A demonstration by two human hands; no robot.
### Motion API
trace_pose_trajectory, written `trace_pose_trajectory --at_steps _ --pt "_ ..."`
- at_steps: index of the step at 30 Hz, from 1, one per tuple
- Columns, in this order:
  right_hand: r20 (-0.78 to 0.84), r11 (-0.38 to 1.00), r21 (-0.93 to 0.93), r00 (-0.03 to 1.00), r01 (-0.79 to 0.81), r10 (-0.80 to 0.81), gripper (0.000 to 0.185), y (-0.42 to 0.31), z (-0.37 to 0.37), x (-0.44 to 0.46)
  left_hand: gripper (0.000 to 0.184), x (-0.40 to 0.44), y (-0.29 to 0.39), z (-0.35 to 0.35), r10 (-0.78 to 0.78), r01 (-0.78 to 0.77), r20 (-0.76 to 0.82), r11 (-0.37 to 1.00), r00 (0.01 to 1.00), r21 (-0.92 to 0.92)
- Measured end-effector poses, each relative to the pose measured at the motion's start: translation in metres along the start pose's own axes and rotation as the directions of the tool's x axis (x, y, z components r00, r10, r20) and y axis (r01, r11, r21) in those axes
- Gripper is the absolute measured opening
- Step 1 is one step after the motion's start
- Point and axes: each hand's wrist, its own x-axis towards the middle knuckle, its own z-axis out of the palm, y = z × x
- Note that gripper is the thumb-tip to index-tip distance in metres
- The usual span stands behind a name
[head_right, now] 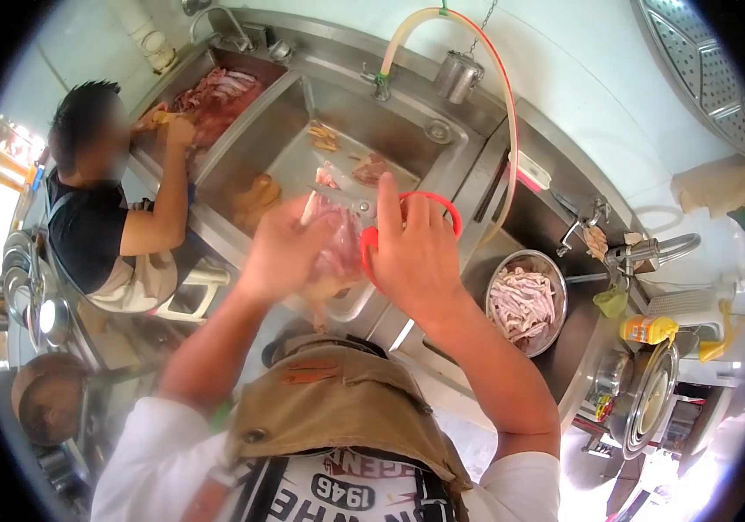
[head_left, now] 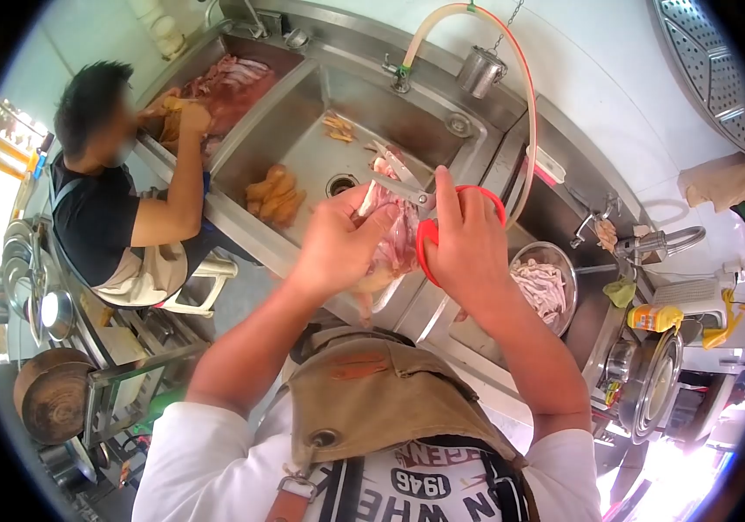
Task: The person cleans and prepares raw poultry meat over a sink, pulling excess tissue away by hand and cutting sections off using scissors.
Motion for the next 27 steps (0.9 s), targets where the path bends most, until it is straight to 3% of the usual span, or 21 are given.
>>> trace_pose_trajectory --at_steps 3,6,12,15,18,22,27 --pt "0.006 0.999 -0.027 1.000 0.027 -0.027 0.060 0.003 0.000 0.001 0.018 0.000 0.000 -0.001 -0.001 0.000 0.019 0.999 1.000 0.044" --pt "0.016 0.997 -0.065 0.999 0.049 -0.048 0.053 0.005 -0.001 0.002 0.017 0.006 -0.019 0.002 0.231 -0.225 -0.049 0.969 0.972 0.107" --pt "0.134 0.995 0.092 0.991 -0.029 0.017 0.042 0.012 0.007 0.006 0.019 0.010 -0.020 -0.004 0.010 -0.007 -0.027 0.995 1.000 0.104" --pt "0.244 0.940 0.265 0.958 -0.213 0.149 0.049 0.020 0.008 0.010 0.018 0.012 -0.016 -0.006 -0.052 0.052 -0.031 0.999 0.998 0.002" --pt "0.163 0.958 0.265 0.985 -0.107 0.065 0.053 0.012 -0.003 0.012 0.019 0.013 -0.012 -0.008 -0.137 0.131 -0.033 0.980 0.990 -0.148" --pt "0.123 0.997 0.078 0.992 0.026 -0.036 0.056 0.013 0.002 0.006 0.020 0.012 -0.010 -0.008 -0.126 0.129 0.025 0.967 0.992 -0.221" --pt "0.101 0.996 -0.061 0.993 0.071 -0.065 0.057 0.018 0.003 0.003 0.020 0.012 -0.015 -0.007 -0.051 0.059 0.052 0.984 0.997 -0.168"
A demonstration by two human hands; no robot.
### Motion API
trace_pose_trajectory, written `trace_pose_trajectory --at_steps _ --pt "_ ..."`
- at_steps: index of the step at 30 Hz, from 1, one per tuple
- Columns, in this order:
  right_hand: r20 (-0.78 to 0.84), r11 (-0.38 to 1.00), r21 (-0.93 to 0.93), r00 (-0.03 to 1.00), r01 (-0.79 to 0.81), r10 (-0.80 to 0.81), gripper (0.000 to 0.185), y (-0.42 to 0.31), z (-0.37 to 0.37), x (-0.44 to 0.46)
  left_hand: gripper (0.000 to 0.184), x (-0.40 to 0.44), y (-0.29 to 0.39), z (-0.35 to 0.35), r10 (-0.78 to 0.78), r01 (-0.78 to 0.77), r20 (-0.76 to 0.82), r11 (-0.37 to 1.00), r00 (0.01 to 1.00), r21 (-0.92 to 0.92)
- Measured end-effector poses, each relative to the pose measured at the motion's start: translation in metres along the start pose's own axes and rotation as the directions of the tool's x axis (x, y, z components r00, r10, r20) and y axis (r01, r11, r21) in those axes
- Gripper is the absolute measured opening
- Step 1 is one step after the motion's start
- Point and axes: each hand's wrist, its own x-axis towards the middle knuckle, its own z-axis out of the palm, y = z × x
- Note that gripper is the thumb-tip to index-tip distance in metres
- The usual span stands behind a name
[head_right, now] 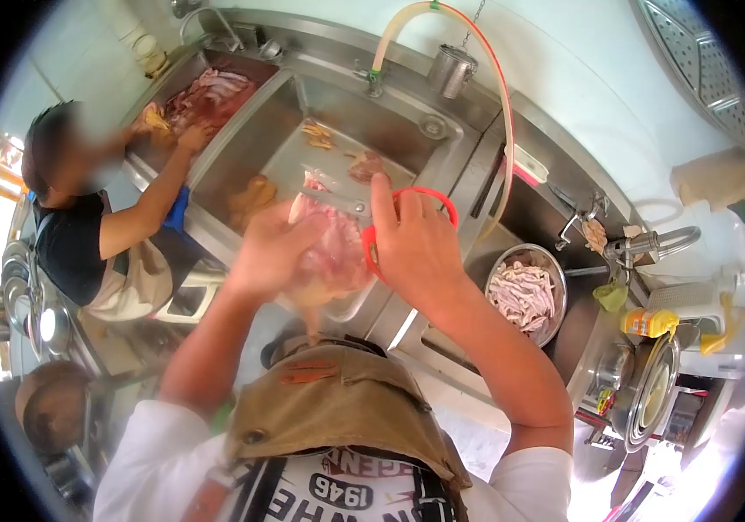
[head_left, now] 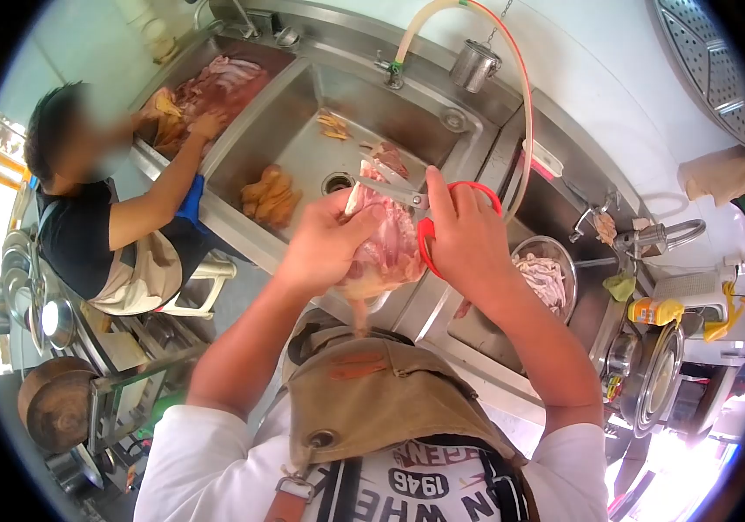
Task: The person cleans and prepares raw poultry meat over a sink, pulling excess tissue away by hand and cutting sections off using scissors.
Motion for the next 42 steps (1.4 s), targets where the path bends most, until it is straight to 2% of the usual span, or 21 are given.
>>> trace_pose_trajectory --at_steps 6,9,12,15,18,24,30,33,36,39,42 --pt "-0.004 0.998 -0.035 0.998 0.060 -0.060 0.048 -0.001 0.004 -0.004 0.019 -0.001 -0.006 -0.005 0.032 -0.031 -0.009 0.994 0.999 0.107" --pt "0.030 0.997 0.066 0.998 0.050 -0.052 0.042 0.007 0.014 -0.004 0.018 -0.002 0.002 -0.003 -0.075 0.086 -0.072 0.985 0.995 0.151" --pt "0.064 0.964 0.264 0.998 -0.040 0.024 0.039 0.012 0.019 0.002 0.018 0.004 -0.003 -0.006 -0.084 0.086 -0.062 0.996 0.995 0.032" --pt "0.380 0.824 0.448 0.908 -0.346 0.175 0.049 0.020 0.005 0.012 0.019 0.003 0.003 -0.010 -0.126 0.124 -0.041 0.991 0.991 -0.042" --pt "0.187 0.839 0.517 0.979 -0.172 0.085 0.053 0.016 0.000 0.007 0.020 0.003 0.001 -0.015 -0.093 0.091 -0.014 0.989 0.996 -0.119" --pt "0.180 0.977 0.203 0.983 -0.065 0.028 0.057 0.000 -0.010 -0.006 0.021 0.001 0.002 -0.011 -0.040 0.045 0.030 0.984 0.999 -0.175" --pt "0.079 1.000 -0.007 0.997 0.020 -0.019 0.056 -0.002 0.002 -0.015 0.021 -0.003 0.000 -0.007 -0.020 0.019 -0.007 0.998 1.000 -0.058" --pt "0.120 1.000 0.004 0.993 0.012 -0.013 0.052 -0.002 0.001 -0.016 0.020 -0.005 0.002 -0.005 -0.011 0.013 -0.045 0.999 0.999 0.035" --pt "0.172 0.995 0.087 0.984 -0.056 0.040 0.046 0.002 0.004 -0.015 0.020 -0.001 -0.004 -0.004 -0.022 0.019 -0.048 0.998 0.999 -0.064" --pt "0.233 0.873 0.408 0.955 -0.269 0.185 0.042 0.010 0.002 -0.009 0.020 0.002 0.000 -0.008 -0.098 0.092 -0.032 0.983 0.995 -0.159" --pt "0.215 0.837 0.464 0.954 -0.290 0.211 0.044 0.012 -0.006 -0.010 0.021 0.000 0.005 -0.011 -0.094 0.079 -0.036 0.953 0.995 -0.293"
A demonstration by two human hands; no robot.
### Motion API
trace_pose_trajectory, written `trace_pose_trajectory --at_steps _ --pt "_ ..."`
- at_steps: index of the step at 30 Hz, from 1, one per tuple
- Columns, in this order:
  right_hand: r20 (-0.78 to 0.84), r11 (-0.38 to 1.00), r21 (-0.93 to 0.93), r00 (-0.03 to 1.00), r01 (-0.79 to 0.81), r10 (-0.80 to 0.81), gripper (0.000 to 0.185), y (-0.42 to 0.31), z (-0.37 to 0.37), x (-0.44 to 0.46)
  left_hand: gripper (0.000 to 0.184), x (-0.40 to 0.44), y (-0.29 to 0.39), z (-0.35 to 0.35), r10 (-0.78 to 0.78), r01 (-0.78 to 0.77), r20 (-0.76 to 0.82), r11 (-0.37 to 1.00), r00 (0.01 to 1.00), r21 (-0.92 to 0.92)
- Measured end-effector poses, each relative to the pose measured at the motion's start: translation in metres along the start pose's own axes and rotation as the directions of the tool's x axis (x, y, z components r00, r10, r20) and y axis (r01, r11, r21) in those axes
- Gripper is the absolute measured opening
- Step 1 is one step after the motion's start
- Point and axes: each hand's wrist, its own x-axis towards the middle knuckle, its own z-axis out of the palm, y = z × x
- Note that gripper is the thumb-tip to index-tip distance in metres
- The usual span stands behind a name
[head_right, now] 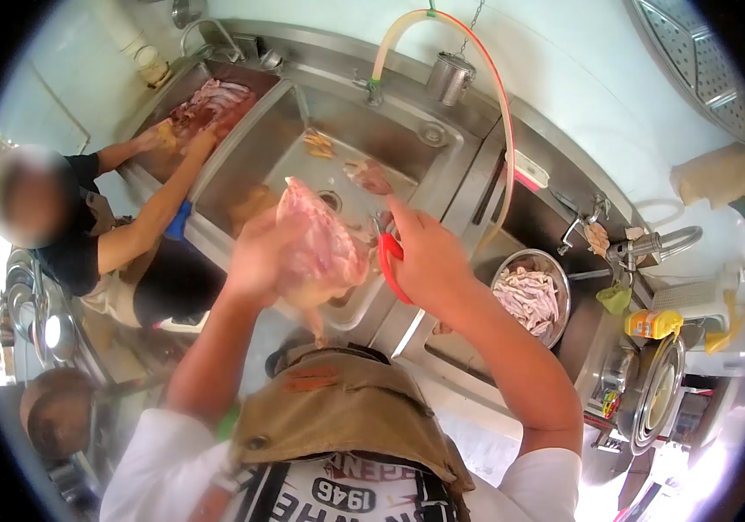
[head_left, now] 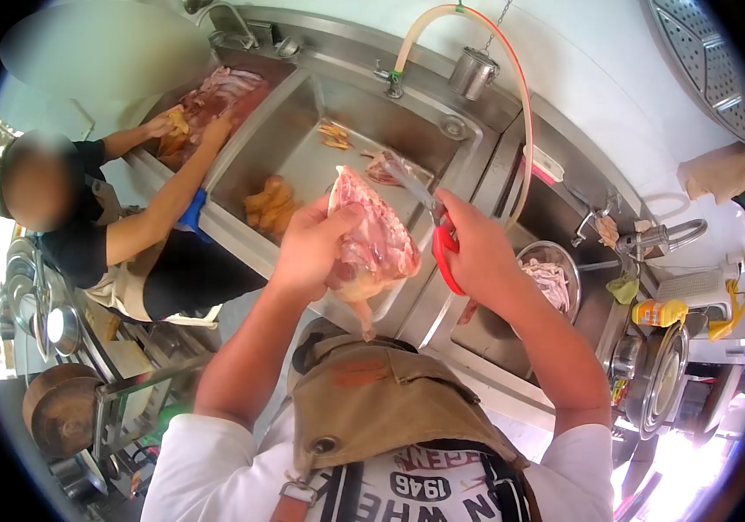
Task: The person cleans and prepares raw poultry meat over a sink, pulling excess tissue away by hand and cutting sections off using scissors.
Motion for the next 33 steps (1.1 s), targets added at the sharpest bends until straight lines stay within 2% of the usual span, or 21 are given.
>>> trace_pose_trajectory --at_steps 4,9,12,15,21,27,30,33 --pt "0.001 0.980 -0.167 0.994 0.105 -0.106 0.054 -0.002 -0.008 -0.017 0.021 -0.003 0.004 0.002 0.055 -0.056 -0.029 0.998 0.998 -0.038" --pt "-0.044 0.918 -0.363 0.980 0.163 -0.192 0.062 0.000 -0.002 -0.032 0.020 -0.002 0.001 0.007 0.108 -0.111 -0.056 0.993 0.993 -0.039" --pt "-0.064 0.881 -0.445 0.976 0.161 -0.210 0.062 0.006 0.004 -0.034 0.020 -0.003 0.001 0.006 0.100 -0.099 -0.020 0.994 0.995 0.043" --pt "-0.064 0.865 -0.472 0.972 0.169 -0.225 0.060 0.004 0.005 -0.034 0.019 -0.003 -0.005 0.006 0.046 -0.045 -0.008 0.997 0.999 0.064" --pt "-0.061 0.891 -0.408 0.968 0.197 -0.242 0.056 0.002 0.003 -0.031 0.020 0.001 -0.008 0.003 0.096 -0.097 0.038 0.995 0.995 0.015" --pt "-0.038 0.861 -0.465 0.967 0.207 -0.253 0.052 0.007 0.007 -0.030 0.021 -0.001 -0.010 0.003 0.119 -0.120 0.056 0.992 0.991 0.021" --pt "-0.042 0.889 -0.397 0.962 0.230 -0.268 0.047 0.013 0.011 -0.025 0.021 -0.001 -0.007 0.002 0.121 -0.122 0.061 0.992 0.991 0.018" --pt "-0.030 0.908 -0.342 0.962 0.244 -0.270 0.043 0.022 0.020 -0.020 0.021 0.000 -0.002 0.005 0.048 -0.048 0.001 0.999 0.999 -0.001"
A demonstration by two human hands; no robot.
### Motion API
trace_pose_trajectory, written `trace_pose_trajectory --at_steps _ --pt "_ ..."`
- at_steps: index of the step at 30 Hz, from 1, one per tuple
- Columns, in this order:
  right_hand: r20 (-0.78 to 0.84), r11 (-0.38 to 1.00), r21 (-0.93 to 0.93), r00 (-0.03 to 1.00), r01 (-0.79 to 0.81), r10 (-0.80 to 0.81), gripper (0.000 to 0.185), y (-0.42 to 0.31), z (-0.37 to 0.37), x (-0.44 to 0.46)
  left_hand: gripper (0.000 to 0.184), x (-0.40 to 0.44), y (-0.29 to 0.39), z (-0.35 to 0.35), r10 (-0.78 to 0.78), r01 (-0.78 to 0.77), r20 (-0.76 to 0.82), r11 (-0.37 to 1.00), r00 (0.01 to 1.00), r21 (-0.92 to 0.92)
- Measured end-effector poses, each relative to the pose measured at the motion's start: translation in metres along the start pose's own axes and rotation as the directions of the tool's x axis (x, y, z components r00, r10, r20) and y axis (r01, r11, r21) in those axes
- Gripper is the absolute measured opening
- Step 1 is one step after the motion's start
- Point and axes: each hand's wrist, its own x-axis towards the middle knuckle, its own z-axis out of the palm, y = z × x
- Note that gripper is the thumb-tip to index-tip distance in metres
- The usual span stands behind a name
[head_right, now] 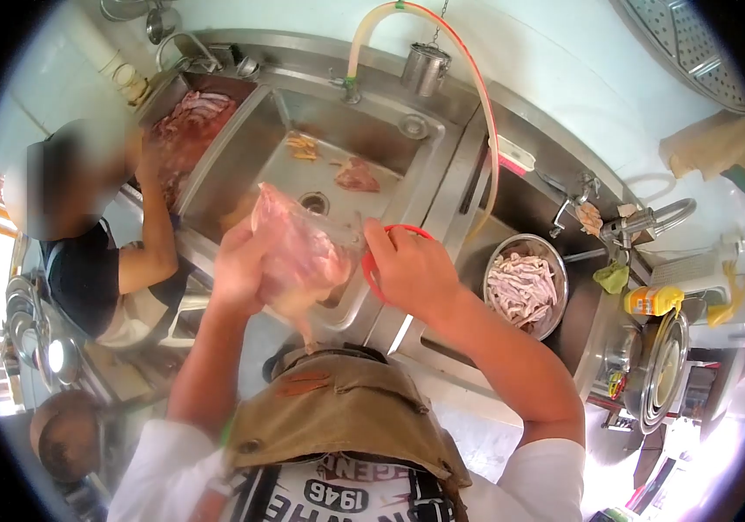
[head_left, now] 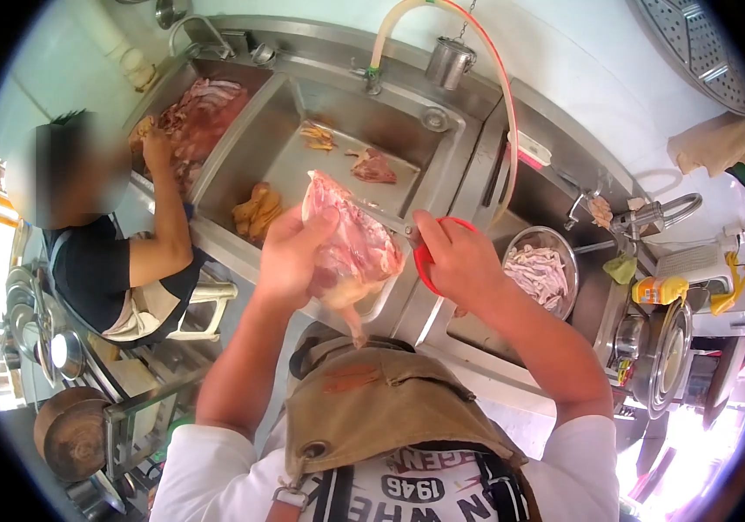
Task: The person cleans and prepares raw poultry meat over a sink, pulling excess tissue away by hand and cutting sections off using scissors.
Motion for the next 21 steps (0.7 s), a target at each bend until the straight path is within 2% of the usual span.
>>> trace_pose_trajectory --at_steps 3,6,9,12,18,21 --pt "-0.008 0.990 0.142 1.000 -0.025 0.026 0.041 -0.005 0.001 0.009 0.021 0.008 -0.007 -0.018 -0.057 0.059 -0.037 0.997 0.998 0.048" --pt "0.238 0.857 0.419 0.947 -0.300 0.215 0.044 -0.005 -0.011 0.024 0.021 0.010 -0.005 -0.020 -0.017 0.019 -0.078 0.999 0.997 0.035" --pt "0.287 0.864 0.415 0.942 -0.285 0.173 0.051 -0.004 -0.018 0.020 0.021 0.006 0.003 -0.012 0.069 -0.068 -0.153 0.998 0.986 0.011" --pt "0.244 0.946 0.238 0.956 -0.222 0.163 0.058 -0.020 -0.026 0.011 0.021 0.003 0.003 -0.025 0.115 -0.098 -0.146 0.988 0.983 0.116" --pt "0.159 0.972 0.072 0.965 -0.223 0.209 0.062 -0.034 -0.011 -0.003 0.021 0.004 0.001 -0.007 0.222 -0.209 -0.261 0.975 0.940 0.076" --pt "0.167 0.952 0.092 0.947 -0.293 0.275 0.061 -0.042 -0.012 -0.003 0.025 0.002 -0.005 -0.008 0.248 -0.242 -0.245 0.969 0.937 0.055"
